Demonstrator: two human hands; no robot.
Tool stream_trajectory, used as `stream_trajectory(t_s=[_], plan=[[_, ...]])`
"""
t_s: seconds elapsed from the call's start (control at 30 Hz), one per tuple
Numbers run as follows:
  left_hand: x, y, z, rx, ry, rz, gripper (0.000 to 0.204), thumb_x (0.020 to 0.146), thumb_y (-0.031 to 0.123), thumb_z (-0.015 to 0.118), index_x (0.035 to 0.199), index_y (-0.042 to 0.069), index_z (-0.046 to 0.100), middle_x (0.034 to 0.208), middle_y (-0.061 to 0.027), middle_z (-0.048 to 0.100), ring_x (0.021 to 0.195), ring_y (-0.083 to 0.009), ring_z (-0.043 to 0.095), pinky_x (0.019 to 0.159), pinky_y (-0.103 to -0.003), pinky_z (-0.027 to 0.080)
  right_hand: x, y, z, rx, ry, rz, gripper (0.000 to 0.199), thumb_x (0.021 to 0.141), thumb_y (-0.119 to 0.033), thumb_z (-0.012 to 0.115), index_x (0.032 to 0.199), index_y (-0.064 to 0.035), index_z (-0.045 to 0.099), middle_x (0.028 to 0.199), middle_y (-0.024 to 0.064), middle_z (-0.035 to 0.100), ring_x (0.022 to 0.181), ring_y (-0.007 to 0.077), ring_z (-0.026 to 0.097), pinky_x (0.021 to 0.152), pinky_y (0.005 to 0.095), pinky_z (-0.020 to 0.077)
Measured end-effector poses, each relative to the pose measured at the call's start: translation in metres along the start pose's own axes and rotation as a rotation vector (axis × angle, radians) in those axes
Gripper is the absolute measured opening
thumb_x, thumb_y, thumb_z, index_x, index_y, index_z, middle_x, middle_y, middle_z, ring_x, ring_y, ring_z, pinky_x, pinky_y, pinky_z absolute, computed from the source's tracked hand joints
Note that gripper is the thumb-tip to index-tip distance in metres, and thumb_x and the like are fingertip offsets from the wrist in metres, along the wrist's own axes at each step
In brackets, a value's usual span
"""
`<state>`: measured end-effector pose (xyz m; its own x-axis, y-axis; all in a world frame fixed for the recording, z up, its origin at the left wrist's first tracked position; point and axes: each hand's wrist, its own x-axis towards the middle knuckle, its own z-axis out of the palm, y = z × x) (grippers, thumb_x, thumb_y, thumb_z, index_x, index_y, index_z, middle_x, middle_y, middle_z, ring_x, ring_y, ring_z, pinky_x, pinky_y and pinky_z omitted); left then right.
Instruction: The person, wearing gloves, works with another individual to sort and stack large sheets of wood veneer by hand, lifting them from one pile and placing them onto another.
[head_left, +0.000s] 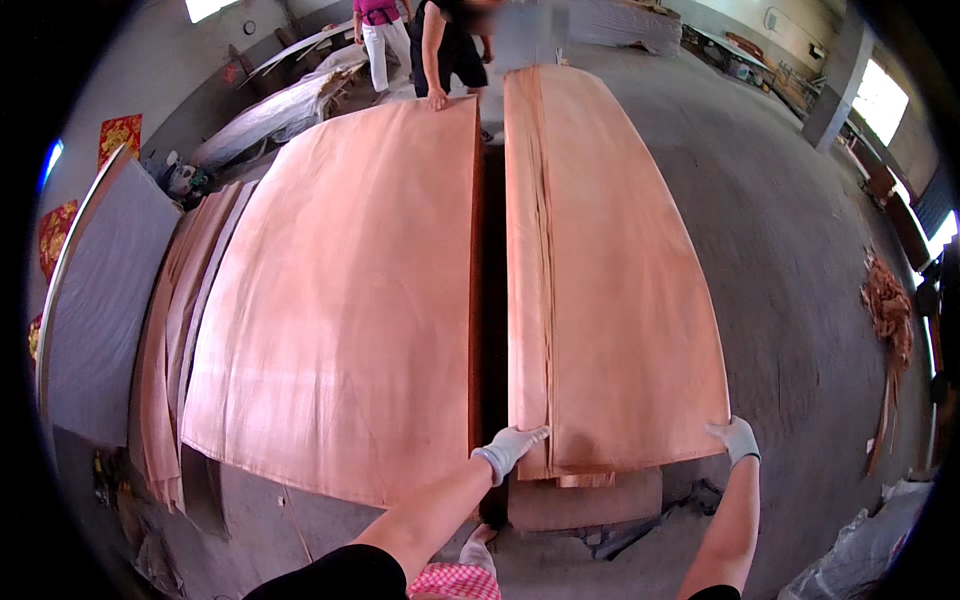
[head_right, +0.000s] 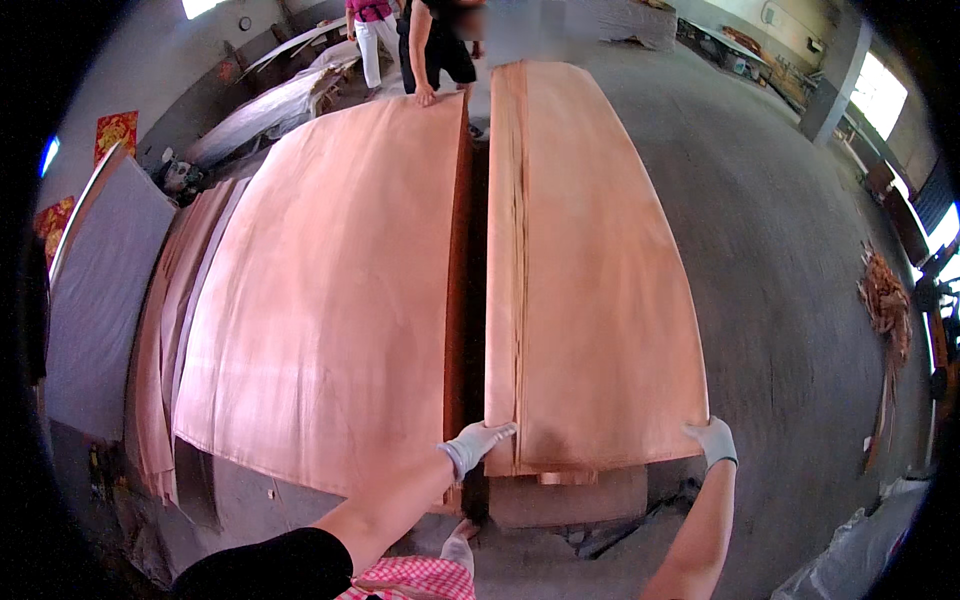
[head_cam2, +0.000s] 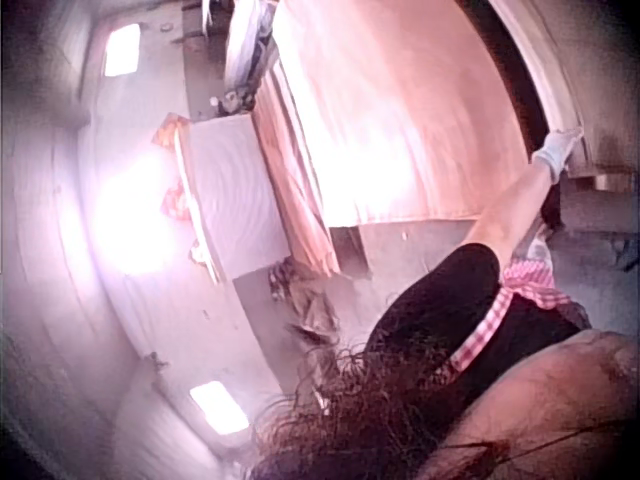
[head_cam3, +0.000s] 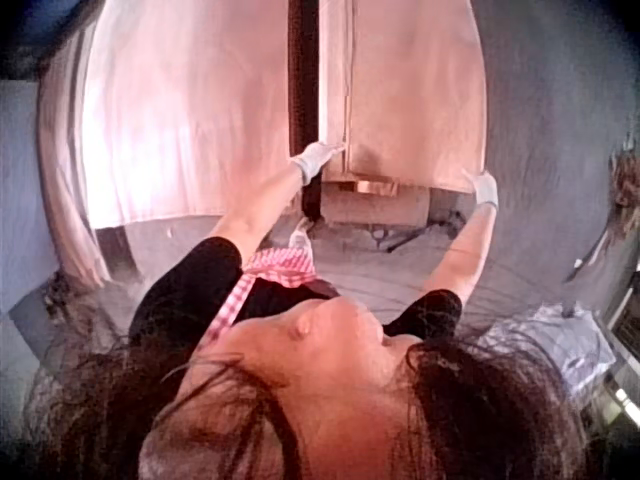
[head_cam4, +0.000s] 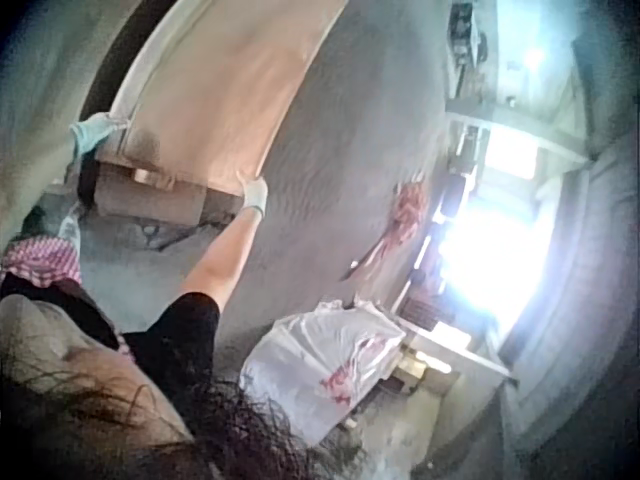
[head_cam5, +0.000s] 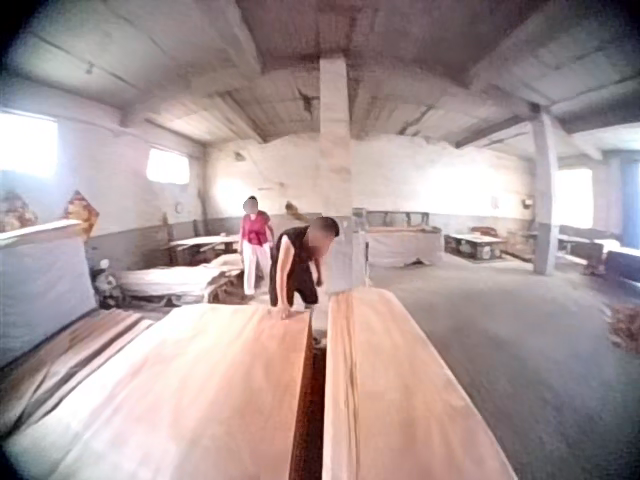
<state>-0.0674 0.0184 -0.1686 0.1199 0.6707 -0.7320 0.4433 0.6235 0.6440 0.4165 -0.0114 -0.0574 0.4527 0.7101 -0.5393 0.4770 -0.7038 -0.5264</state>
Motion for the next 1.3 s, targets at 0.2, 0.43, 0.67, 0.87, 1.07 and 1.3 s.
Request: stream_trajectory(t_s=[0.2,0.43,0.67,0.87,1.07,1.3], plan=[[-0.031,0.049,0.012,-0.106,-0.069,-0.110,0.082,0.078,0.059,0.069,0.124,-0.007,0.056,0.122,-0.0188,0.060,0.116,-0.0249,0.055,0.098,-0.035,0.041,0.008,0.017,-0.010,-0.235,0.192,0.080,0.061,0.064,-0.031,0.083,0.105,0.0094,0.063,0.099,0.0230,0.068,0.090,0.0322,0.068,0.077,0.0392,0.0523],[-0.012,0.020,0.015,-0.161,0.006,-0.083,0.075,0.077,0.056,0.072,0.120,-0.004,0.060,0.118,-0.0166,0.063,0.111,-0.0234,0.057,0.096,-0.032,0.043,0.035,0.051,0.014,-0.270,0.294,0.014,0.057,0.062,-0.034,0.082,0.094,0.0087,0.064,0.092,0.0265,0.067,0.090,0.0383,0.066,0.078,0.0426,0.0520],[-0.041,0.047,0.005,-0.103,0.005,-0.087,0.080,0.076,0.063,0.069,0.116,-0.006,0.061,0.114,-0.0197,0.064,0.109,-0.0271,0.060,0.090,-0.034,0.047,0.012,0.031,0.016,-0.222,0.359,-0.108,0.040,0.066,-0.015,0.081,0.093,0.0097,0.063,0.085,0.0211,0.069,0.078,0.0281,0.069,0.069,0.0360,0.0521],[-0.075,0.086,-0.005,-0.114,-0.106,-0.136,0.081,0.076,0.063,0.068,0.113,-0.009,0.061,0.106,-0.0208,0.065,0.096,-0.0305,0.065,0.072,-0.038,0.054,-0.027,-0.009,0.006,-0.103,0.369,-0.185,0.042,0.065,-0.020,0.080,0.091,0.0078,0.064,0.087,0.0220,0.069,0.081,0.0337,0.068,0.071,0.0399,0.0516],[-0.079,0.102,0.003,-0.020,-0.066,0.098,0.079,0.079,0.064,0.064,0.110,-0.009,0.063,0.100,-0.0200,0.067,0.094,-0.0309,0.066,0.075,-0.038,0.052,-0.073,-0.070,0.000,0.084,0.293,-0.228,0.033,0.068,-0.011,0.077,0.092,0.0080,0.065,0.085,0.0175,0.070,0.075,0.0247,0.068,0.068,0.0357,0.0523],[-0.138,0.133,-0.071,-0.089,-0.091,0.184,0.068,0.082,0.056,0.067,0.112,-0.005,0.064,0.097,-0.0197,0.068,0.089,-0.0272,0.065,0.080,-0.034,0.050,-0.133,-0.135,0.025,0.130,0.256,-0.296,0.030,0.071,-0.001,0.074,0.098,0.0081,0.063,0.089,0.0125,0.069,0.077,0.0215,0.066,0.069,0.0324,0.0530]])
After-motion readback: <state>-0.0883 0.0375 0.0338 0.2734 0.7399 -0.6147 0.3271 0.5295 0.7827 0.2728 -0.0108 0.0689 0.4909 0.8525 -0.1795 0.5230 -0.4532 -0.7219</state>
